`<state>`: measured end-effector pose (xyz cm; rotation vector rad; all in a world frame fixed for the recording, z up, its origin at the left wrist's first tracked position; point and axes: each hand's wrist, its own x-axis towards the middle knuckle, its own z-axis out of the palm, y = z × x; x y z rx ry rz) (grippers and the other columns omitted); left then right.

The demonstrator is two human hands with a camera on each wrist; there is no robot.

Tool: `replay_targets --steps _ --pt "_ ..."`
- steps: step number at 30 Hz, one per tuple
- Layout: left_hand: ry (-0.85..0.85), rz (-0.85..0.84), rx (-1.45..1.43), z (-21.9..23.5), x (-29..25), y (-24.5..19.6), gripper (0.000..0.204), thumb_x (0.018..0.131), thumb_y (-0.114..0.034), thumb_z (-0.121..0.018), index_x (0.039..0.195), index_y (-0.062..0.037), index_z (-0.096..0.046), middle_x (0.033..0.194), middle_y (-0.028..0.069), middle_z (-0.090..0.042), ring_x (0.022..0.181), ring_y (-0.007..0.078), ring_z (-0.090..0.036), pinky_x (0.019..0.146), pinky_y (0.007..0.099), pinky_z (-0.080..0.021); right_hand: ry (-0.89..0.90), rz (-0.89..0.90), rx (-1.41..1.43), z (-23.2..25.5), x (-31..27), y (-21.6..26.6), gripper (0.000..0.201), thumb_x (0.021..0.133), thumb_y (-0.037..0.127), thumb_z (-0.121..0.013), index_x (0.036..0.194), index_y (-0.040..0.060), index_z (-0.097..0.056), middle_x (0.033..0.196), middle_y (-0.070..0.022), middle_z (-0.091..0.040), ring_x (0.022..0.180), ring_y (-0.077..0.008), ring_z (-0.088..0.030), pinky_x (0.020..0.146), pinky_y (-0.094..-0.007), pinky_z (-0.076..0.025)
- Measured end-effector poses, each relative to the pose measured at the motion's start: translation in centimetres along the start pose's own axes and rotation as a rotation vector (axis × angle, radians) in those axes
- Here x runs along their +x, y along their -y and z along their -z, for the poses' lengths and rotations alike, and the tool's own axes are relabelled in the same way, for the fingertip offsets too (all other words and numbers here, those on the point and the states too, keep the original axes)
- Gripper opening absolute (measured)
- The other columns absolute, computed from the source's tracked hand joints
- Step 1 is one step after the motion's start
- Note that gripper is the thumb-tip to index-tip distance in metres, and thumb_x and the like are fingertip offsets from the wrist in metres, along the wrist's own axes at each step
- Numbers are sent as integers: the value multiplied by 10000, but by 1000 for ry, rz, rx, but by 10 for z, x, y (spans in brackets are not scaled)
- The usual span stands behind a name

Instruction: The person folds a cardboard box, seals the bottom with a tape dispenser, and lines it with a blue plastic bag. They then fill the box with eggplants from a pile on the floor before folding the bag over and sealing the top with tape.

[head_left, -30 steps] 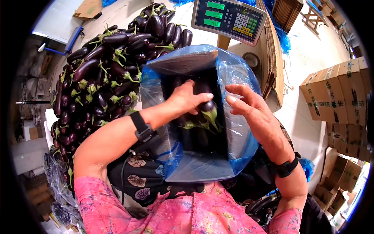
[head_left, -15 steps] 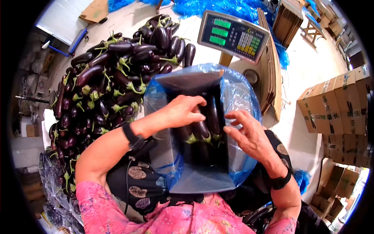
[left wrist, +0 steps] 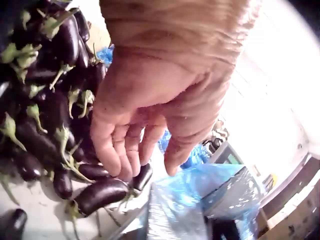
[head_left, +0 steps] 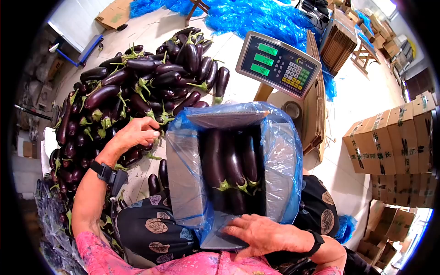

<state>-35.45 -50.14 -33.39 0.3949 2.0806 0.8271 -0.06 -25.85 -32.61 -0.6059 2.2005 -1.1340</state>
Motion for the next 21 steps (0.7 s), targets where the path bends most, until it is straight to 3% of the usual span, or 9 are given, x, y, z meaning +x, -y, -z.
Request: replay_targets --steps 5,8,9,10,14,15,18,19,21 --pt "92 97 16 -8 6 39 590 827 -295 -712 1307 5 -546 1034 94 -652 921 166 -623 773 314 -538 3 -21 -112 -10 5 5 798 777 434 -757 1394 9 -482 1216 -185 -563 1152 -364 -554 969 -452 -456" --pt "182 128 -18 -37 7 55 668 825 -366 -729 1370 -43 -519 1089 115 -649 971 184 -617 806 333 -544 100 -69 -144 -8 9 10 738 861 487 -676 1395 11 -494 1229 -184 -585 1138 -359 -574 992 -434 -455" --pt "302 152 -20 -42 13 58 711 823 -407 -732 1384 -34 -504 1150 127 -643 1017 194 -616 828 343 -546 110 -85 -165 -10 10 10 686 852 453 -681 1349 6 -525 1177 -175 -600 1094 -348 -589 956 -427 -474" --pt "286 87 -126 -52 13 68 652 851 -439 -727 1326 -35 -539 1082 92 -668 1007 175 -626 822 324 -547 120 -101 -186 -13 11 11 633 844 419 -685 1302 1 -557 1124 -165 -614 1051 -337 -604 920 -419 -493" --pt "318 40 -455 -74 18 61 413 910 -286 -686 1228 -31 -618 1061 59 -683 950 153 -650 802 327 -550 3 -48 -414 -32 12 17 436 775 282 -689 1100 -3 -631 936 -118 -633 894 -287 -625 763 -383 -537" --pt "294 21 -528 -76 19 62 370 919 -252 -677 1213 -33 -630 1057 51 -686 936 149 -656 799 327 -550 -184 34 -433 -31 11 15 207 792 163 -580 941 23 -610 813 -90 -613 799 -230 -626 677 -347 -530" --pt "241 -173 -653 -76 27 39 365 928 -158 -647 1265 -25 -608 1100 42 -690 965 136 -667 839 308 -544 -166 -2 -403 -13 23 22 185 783 157 -596 921 34 -595 822 -92 -606 796 -240 -620 671 -355 -526" --pt "253 -186 -577 -67 28 30 373 934 -157 -642 1280 -23 -602 1114 45 -689 979 135 -667 864 300 -538 -170 10 -410 -8 28 23 174 776 152 -609 913 48 -584 829 -86 -599 809 -248 -618 660 -364 -525" --pt "207 -195 -620 -67 45 40 289 933 -202 -660 1176 -47 -648 1011 12 -691 859 98 -647 749 254 -516 -186 -24 -384 -5 37 21 218 761 181 -645 935 65 -583 850 -75 -596 828 -255 -612 669 -380 -511"
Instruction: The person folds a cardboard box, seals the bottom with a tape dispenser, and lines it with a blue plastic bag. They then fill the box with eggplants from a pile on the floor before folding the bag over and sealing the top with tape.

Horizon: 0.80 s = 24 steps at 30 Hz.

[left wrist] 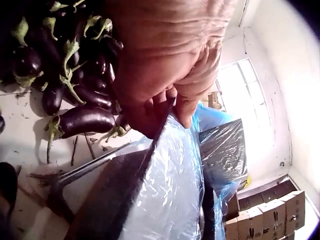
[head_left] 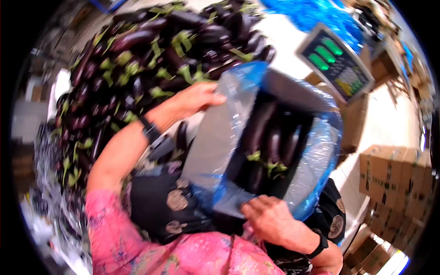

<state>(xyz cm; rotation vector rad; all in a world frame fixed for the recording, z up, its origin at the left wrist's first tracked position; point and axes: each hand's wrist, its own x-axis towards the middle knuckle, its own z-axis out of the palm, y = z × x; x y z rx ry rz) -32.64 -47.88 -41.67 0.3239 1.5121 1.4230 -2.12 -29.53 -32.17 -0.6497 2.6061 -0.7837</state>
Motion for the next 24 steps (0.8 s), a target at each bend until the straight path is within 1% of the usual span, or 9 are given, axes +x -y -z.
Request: replay_targets --steps 2,4,7,13,15,17,20,22,24 --pt "-20 -26 184 18 -1 1 343 937 -283 -676 1190 -53 -640 940 -21 -650 768 64 -575 734 239 -494 15 -18 17 5 8 2 275 729 207 -693 945 76 -584 852 -72 -593 820 -261 -607 679 -389 -499" --pt "-114 -52 135 32 -31 1 406 961 -364 -640 1196 -34 -623 989 52 -667 865 135 -641 785 276 -527 44 -63 14 10 11 7 381 651 206 -770 968 78 -602 843 -79 -590 797 -278 -603 681 -396 -493" --pt "-305 -78 141 77 -94 39 410 979 -373 -603 1204 -30 -604 1062 129 -680 988 209 -672 862 336 -552 81 -108 44 12 18 17 360 707 36 -689 1065 41 -650 922 -113 -659 826 -326 -629 726 -407 -520" --pt "-794 215 179 134 -230 271 338 940 -317 -656 1154 -59 -610 1016 42 -664 907 143 -640 807 303 -538 124 -102 77 5 35 26 331 784 53 -700 1100 -21 -635 987 -180 -666 882 -355 -642 760 -408 -524" --pt "-1077 264 247 116 -247 355 299 812 -288 -718 985 -50 -661 837 96 -702 780 245 -674 738 374 -536 200 -116 78 4 38 29 420 805 103 -713 1191 -17 -597 1076 -203 -646 973 -374 -622 826 -413 -512" --pt "-1189 341 339 94 -259 395 328 815 -276 -708 1033 -39 -649 900 120 -694 854 294 -661 795 406 -524 330 -175 114 15 39 35 597 819 151 -720 1360 4 -515 1253 -245 -594 1152 -434 -555 951 -446 -481" --pt "-1295 357 554 73 -268 416 433 816 -272 -706 1156 -20 -614 1058 168 -649 1004 361 -608 885 446 -492 283 -188 222 31 49 45 553 847 201 -737 1320 -10 -545 1181 -224 -629 1029 -428 -615 877 -438 -517" --pt "-1237 329 490 62 -268 390 667 794 -284 -747 1354 -10 -509 1278 199 -524 1176 406 -494 993 479 -416 316 -307 318 45 62 55 578 843 275 -769 1314 6 -569 1156 -200 -653 971 -367 -661 849 -411 -534" --pt "-1205 195 725 56 -249 371 716 776 -276 -768 1384 -21 -488 1311 192 -500 1195 396 -482 1017 482 -393 286 -345 365 48 69 51 599 844 306 -774 1331 23 -569 1164 -186 -660 979 -340 -664 863 -416 -532"
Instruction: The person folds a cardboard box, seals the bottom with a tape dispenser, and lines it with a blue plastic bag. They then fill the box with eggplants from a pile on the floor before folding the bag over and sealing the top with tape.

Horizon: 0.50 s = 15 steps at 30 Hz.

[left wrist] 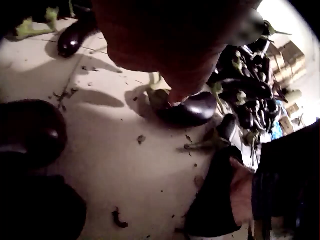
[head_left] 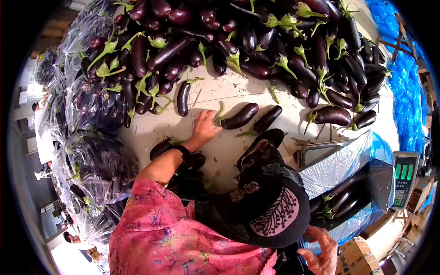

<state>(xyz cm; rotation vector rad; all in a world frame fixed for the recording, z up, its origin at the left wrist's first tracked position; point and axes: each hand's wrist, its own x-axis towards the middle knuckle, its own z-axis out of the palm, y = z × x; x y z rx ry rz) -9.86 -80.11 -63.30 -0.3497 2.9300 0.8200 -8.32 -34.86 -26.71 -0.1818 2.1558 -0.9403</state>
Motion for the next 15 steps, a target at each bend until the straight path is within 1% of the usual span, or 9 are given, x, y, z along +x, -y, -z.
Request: replay_targets --steps 2,4,5,7,9,10,11,13,15 --pt "17 -155 82 -8 11 -24 748 774 -270 -785 1405 -22 -468 1352 195 -465 1220 385 -472 1037 488 -384 -52 -16 45 3 9 -4 613 854 337 -770 1362 63 -565 1182 -161 -669 973 -330 -669 879 -420 -531" --pt "110 -251 132 -21 24 -45 762 788 -266 -799 1417 -14 -450 1399 208 -418 1249 374 -465 1054 497 -390 -138 -80 75 -2 28 11 443 855 242 -738 1203 -6 -620 1055 -163 -686 917 -298 -680 812 -384 -532" --pt "169 -148 72 -29 30 -52 787 778 -263 -811 1428 -18 -440 1390 208 -430 1243 363 -477 1053 494 -399 -184 -112 90 -3 35 15 364 856 195 -722 1123 -40 -648 991 -163 -695 889 -281 -685 778 -367 -532" --pt "287 53 -46 -41 44 -65 840 758 -257 -835 1450 -26 -419 1373 207 -452 1232 343 -502 1052 489 -416 -190 -132 95 0 39 9 395 892 261 -700 1147 -37 -652 993 -149 -703 902 -239 -685 791 -344 -529" --pt "222 64 -337 -40 50 -65 775 824 -266 -768 1459 -7 -408 1196 166 -600 1070 283 -628 959 399 -507 -199 -163 118 5 35 3 367 895 229 -688 1154 -29 -654 996 -151 -702 908 -234 -681 799 -337 -526" --pt "336 151 -598 -22 53 -70 736 847 -263 -741 1456 -8 -416 1178 143 -615 1059 265 -633 949 370 -511 -279 -100 175 3 32 -4 325 817 19 -689 1138 -23 -662 941 -149 -708 865 -215 -687 777 -318 -529" --pt "448 244 -854 7 57 -85 697 871 -259 -713 1453 -8 -424 1160 120 -630 1048 248 -638 939 342 -515 -304 -117 206 3 28 -15 327 829 18 -677 1153 -24 -656 950 -148 -709 870 -215 -687 784 -319 -530" --pt "445 270 -1236 31 57 -90 566 919 -221 -649 1402 7 -460 1167 93 -635 992 177 -643 909 304 -523 -347 -132 246 3 25 -30 313 851 22 -666 1159 -32 -652 965 -155 -712 886 -216 -691 796 -319 -535" --pt "503 247 -1440 61 56 -104 562 927 -276 -637 1372 26 -471 1160 106 -637 964 177 -650 885 326 -537 -348 -143 276 -2 26 -42 305 864 26 -658 1161 -40 -648 978 -159 -713 894 -221 -694 803 -324 -537"
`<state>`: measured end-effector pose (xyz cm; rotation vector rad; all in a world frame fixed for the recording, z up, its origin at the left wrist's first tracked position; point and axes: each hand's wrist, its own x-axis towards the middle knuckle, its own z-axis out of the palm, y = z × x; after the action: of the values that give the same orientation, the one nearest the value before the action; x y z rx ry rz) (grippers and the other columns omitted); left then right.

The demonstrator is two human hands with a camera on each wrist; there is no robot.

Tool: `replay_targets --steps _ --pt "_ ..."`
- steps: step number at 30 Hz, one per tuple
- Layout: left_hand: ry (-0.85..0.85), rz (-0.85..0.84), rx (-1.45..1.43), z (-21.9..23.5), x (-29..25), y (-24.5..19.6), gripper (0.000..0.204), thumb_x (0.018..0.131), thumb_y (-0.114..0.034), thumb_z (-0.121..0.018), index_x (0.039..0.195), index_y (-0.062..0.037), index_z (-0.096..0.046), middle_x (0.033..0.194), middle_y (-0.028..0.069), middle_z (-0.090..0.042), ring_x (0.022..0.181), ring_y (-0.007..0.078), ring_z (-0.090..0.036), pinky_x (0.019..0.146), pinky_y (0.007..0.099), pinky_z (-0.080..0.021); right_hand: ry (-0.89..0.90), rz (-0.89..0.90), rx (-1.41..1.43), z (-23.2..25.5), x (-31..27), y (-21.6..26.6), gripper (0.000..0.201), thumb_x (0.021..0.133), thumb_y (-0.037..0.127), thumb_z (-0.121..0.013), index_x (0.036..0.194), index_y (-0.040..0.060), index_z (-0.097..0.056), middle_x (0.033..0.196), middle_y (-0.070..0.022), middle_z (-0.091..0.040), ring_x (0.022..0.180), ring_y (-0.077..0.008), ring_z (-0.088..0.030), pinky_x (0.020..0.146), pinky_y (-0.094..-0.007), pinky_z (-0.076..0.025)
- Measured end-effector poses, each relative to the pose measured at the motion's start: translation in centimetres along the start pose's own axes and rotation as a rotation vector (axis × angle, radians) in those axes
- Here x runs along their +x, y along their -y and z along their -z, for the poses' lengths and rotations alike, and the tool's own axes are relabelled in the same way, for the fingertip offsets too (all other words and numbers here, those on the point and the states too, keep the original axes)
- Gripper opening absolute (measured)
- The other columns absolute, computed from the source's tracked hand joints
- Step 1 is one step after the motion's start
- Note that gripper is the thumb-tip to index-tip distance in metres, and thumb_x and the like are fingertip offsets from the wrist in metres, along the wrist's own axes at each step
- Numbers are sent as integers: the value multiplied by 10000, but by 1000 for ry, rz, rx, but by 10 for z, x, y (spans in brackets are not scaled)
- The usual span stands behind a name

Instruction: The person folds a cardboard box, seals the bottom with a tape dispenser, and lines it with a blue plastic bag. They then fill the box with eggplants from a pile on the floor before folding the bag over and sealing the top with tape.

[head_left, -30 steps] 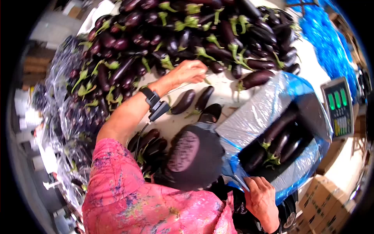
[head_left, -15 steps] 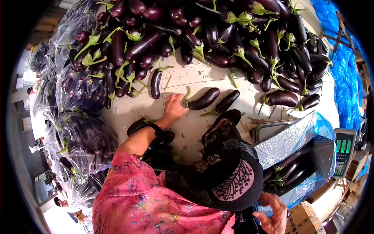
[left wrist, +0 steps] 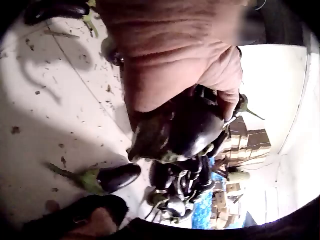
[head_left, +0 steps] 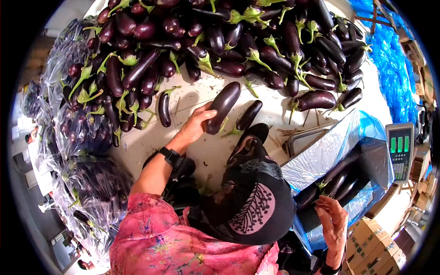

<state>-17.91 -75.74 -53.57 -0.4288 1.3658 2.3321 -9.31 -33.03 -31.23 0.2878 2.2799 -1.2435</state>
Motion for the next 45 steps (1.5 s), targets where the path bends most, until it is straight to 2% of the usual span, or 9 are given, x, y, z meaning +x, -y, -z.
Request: replay_targets --steps 8,11,14,16,29,32,34,38,45 --pt "247 45 -258 -41 -17 -52 758 934 -611 -533 1327 36 -499 1014 177 -629 775 222 -595 742 353 -508 27 38 2 11 -8 -17 303 873 11 -639 1169 -55 -641 991 -164 -707 867 -207 -686 799 -319 -534" --pt "334 24 -83 -45 -17 -56 751 901 -544 -611 1349 46 -491 1100 161 -632 913 216 -619 845 351 -506 -10 24 4 11 -16 -28 305 866 11 -646 1164 -54 -642 974 -157 -704 847 -202 -678 789 -312 -531" --pt "132 -230 370 -78 -28 -64 727 824 -413 -727 1373 13 -512 1165 99 -645 988 155 -629 891 291 -504 47 -49 -35 14 -19 -25 292 890 45 -639 1165 -55 -634 1009 -121 -713 910 -170 -678 834 -287 -524" --pt "103 -136 491 -95 -38 -80 726 755 -224 -798 1379 17 -516 1234 79 -625 1105 158 -597 987 308 -462 36 -18 -27 11 -19 -34 300 878 33 -643 1164 -57 -634 1002 -139 -712 893 -182 -683 819 -297 -528" --pt "185 -543 1229 -133 -37 -108 781 644 -193 -891 1332 -16 -567 1209 168 -658 1071 269 -658 942 369 -507 49 86 -116 10 -8 -48 288 874 64 -658 1137 -46 -623 953 -190 -690 877 -312 -697 771 -350 -532" --pt "321 -550 1211 -147 -27 -118 753 660 -158 -833 1346 -11 -559 1245 172 -643 1115 274 -641 983 369 -479 -24 176 -286 22 -9 -63 269 877 100 -669 1114 -18 -622 919 -198 -678 857 -381 -671 745 -393 -527" --pt "391 -450 1099 -172 -25 -129 768 645 -136 -760 1368 1 -540 1269 175 -632 1163 269 -623 1027 358 -449 -68 113 -304 37 -15 -67 287 889 90 -672 1150 -20 -631 956 -166 -708 882 -260 -703 725 -324 -530" --pt "831 -517 1326 -257 -24 -163 781 612 -95 -730 1362 12 -537 1300 183 -621 1192 319 -612 1057 374 -439 -232 52 -298 57 -23 -66 284 900 88 -654 1165 -12 -635 1029 -174 -727 906 -271 -720 712 -344 -559" --pt "1480 -561 1463 -359 -24 -111 703 687 -147 -778 1325 6 -523 1042 170 -632 940 358 -624 840 433 -509 -236 96 -298 62 -30 -81 284 898 91 -650 1159 -17 -631 968 -193 -701 849 -308 -708 710 -362 -563"
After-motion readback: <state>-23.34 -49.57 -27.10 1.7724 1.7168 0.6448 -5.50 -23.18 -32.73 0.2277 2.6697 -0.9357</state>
